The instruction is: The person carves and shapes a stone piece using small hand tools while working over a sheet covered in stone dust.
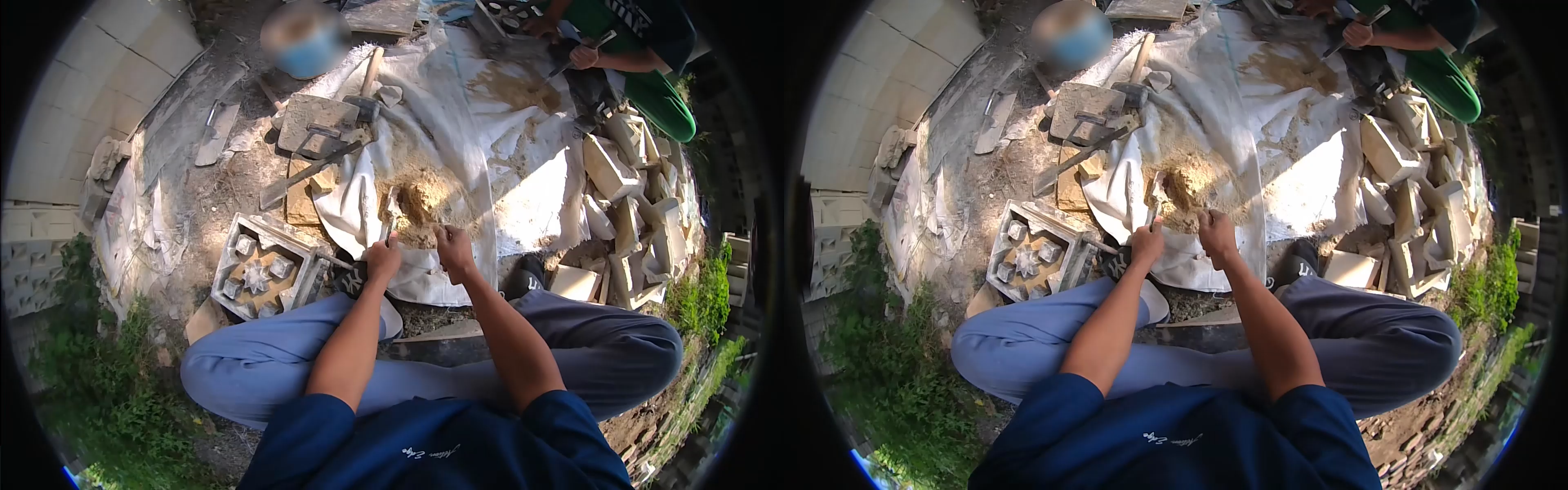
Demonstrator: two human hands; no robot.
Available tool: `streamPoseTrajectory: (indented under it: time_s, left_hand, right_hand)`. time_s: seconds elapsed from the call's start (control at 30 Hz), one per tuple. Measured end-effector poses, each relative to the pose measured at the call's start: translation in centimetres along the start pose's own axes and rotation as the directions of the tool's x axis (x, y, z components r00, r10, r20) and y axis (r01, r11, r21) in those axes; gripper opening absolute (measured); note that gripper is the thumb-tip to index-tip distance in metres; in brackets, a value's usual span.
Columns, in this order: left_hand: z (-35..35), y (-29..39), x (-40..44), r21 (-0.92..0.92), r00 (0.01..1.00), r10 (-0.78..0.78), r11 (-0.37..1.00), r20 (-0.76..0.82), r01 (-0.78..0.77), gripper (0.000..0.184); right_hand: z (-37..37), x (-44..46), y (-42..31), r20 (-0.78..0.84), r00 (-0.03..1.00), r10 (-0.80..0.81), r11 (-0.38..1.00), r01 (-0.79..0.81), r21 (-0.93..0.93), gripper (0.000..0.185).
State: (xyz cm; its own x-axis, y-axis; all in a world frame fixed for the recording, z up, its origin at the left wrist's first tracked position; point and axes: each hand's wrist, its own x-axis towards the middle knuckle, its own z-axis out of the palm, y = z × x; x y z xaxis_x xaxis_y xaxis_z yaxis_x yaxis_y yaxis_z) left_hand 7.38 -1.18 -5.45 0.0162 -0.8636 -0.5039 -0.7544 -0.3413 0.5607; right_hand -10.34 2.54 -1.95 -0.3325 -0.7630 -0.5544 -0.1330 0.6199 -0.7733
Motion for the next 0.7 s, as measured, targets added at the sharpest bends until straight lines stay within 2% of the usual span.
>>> streamPoseTrajectory:
  time_s: [0.03, 0.07, 0.1, 0.17, 0.3, 0.37, 0.43, 0.5, 0.57, 0.63, 0.7]
  left_hand:
    - [-0.1, 0.2, -0.2, -0.017, 1.000, 0.006, 1.000, -0.030, -0.007, 0.067]
    - [0.0, -0.1, 0.1, -0.009, 1.000, 0.010, 1.000, -0.010, -0.010, 0.068]
    - [0.2, -0.1, 0.1, -0.012, 1.000, 0.008, 1.000, -0.008, -0.008, 0.068]
    - [0.4, -0.3, 0.0, 0.051, 0.997, 0.026, 0.998, -0.072, -0.022, 0.067]
    - [1.1, -0.7, 0.3, 0.021, 0.994, -0.008, 1.000, -0.108, 0.011, 0.067]
    - [2.0, -1.9, 1.1, 0.005, 0.983, 0.002, 1.000, -0.185, -0.001, 0.065]
    - [1.8, -1.5, 1.1, -0.021, 0.985, -0.011, 1.000, -0.171, 0.007, 0.063]
    - [1.2, -0.8, 0.8, -0.041, 0.993, -0.048, 0.998, -0.110, 0.044, 0.062]
    - [1.9, -1.5, 1.4, -0.044, 0.990, -0.039, 0.998, -0.138, 0.033, 0.064]
    - [1.8, -1.6, 1.4, -0.047, 0.986, -0.033, 0.999, -0.161, 0.026, 0.066]
    - [1.7, -1.8, 1.7, -0.038, 0.997, -0.024, 0.999, -0.076, 0.021, 0.067]
  right_hand:
    - [-0.6, -0.1, -0.3, -0.074, 0.959, -0.274, 0.913, 0.235, -0.334, 0.029]
    - [-1.5, -0.2, -0.6, -0.058, 0.964, -0.258, 0.878, 0.209, -0.431, 0.025]
    - [-2.1, -0.1, -0.8, -0.058, 0.965, -0.256, 0.877, 0.207, -0.434, 0.025]
    - [-3.4, -0.1, -1.4, -0.114, 0.884, -0.454, 0.734, 0.298, -0.611, 0.025]
    - [-5.0, 1.3, -2.6, -0.167, 0.889, -0.426, 0.728, 0.228, -0.646, 0.027]
    - [-5.6, 3.5, -2.3, -0.154, 0.906, -0.395, 0.722, 0.202, -0.661, 0.028]
    - [-5.7, 5.6, -2.5, -0.152, 0.889, -0.432, 0.741, 0.253, -0.622, 0.028]
    - [-5.7, 7.6, -2.9, -0.152, 0.897, -0.415, 0.742, 0.236, -0.628, 0.029]
    - [-5.6, 10.3, -2.6, -0.111, 0.921, -0.373, 0.708, 0.206, -0.676, 0.033]
    - [-5.1, 11.8, -3.0, -0.120, 0.914, -0.387, 0.710, 0.212, -0.671, 0.033]
    - [-4.7, 13.1, -3.2, -0.126, 0.846, -0.519, 0.701, 0.336, -0.629, 0.030]
